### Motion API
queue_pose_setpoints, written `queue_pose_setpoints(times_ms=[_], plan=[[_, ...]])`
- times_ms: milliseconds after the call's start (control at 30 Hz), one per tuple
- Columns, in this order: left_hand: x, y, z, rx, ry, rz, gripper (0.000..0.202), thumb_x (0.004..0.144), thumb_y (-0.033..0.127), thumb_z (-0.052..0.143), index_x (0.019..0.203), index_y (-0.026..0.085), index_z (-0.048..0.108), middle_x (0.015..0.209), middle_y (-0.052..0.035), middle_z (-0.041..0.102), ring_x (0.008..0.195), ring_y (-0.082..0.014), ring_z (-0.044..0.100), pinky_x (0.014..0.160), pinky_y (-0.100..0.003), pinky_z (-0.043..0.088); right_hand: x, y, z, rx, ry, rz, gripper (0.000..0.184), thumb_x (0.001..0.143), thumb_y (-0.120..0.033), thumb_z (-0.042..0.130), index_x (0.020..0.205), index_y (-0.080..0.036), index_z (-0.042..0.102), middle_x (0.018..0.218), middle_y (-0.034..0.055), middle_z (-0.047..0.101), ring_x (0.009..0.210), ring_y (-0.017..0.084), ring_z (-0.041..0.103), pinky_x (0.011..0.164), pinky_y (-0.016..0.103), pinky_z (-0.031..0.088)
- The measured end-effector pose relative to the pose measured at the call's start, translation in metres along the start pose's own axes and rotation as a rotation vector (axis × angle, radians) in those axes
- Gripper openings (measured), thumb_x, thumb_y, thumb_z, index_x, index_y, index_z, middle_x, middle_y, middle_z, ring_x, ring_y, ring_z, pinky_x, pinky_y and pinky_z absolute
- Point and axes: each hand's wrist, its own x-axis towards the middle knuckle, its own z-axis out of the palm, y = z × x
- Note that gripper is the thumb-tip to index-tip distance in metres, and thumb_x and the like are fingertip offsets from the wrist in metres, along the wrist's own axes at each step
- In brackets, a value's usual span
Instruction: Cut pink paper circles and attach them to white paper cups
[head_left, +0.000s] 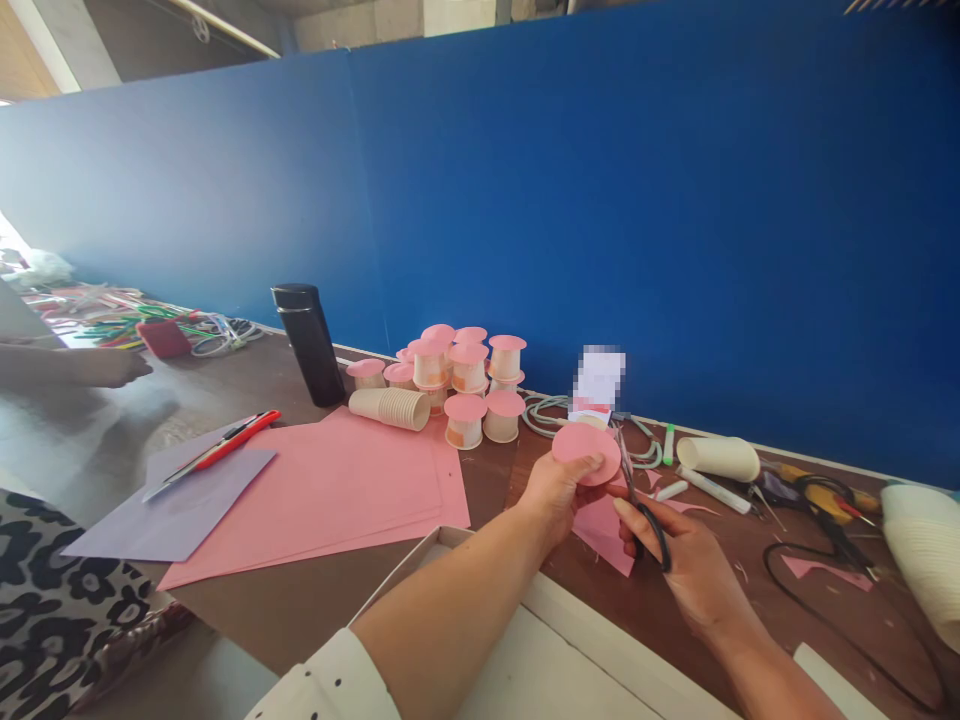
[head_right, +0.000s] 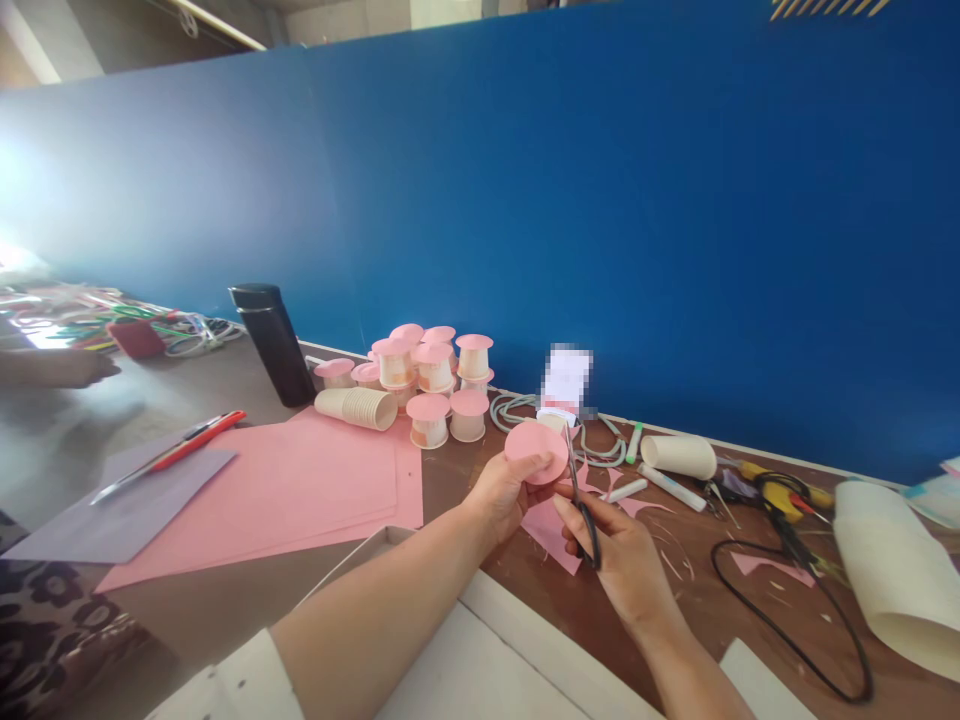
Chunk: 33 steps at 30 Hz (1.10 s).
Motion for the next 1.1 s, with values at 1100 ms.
queue_pose_setpoints(times_ms=[1100], plan=[[0.002,0.000,-0.002,0.031,0.015,-0.003,0.042,0.068,0.018,0.074,0.108,0.007,0.065,0.103,-0.0164,0.067,0.084,-0.0208,0.065,0.074,-0.032,0.053,-0.001,-0.005,0.001,0.031,0.035,0.073,0.045,0.062,-0.041,0.080,0.101,-0.019,0.078,0.057,-0.0024,0.060,0.055,0.015,0.056,0.054,0.024,0.047]])
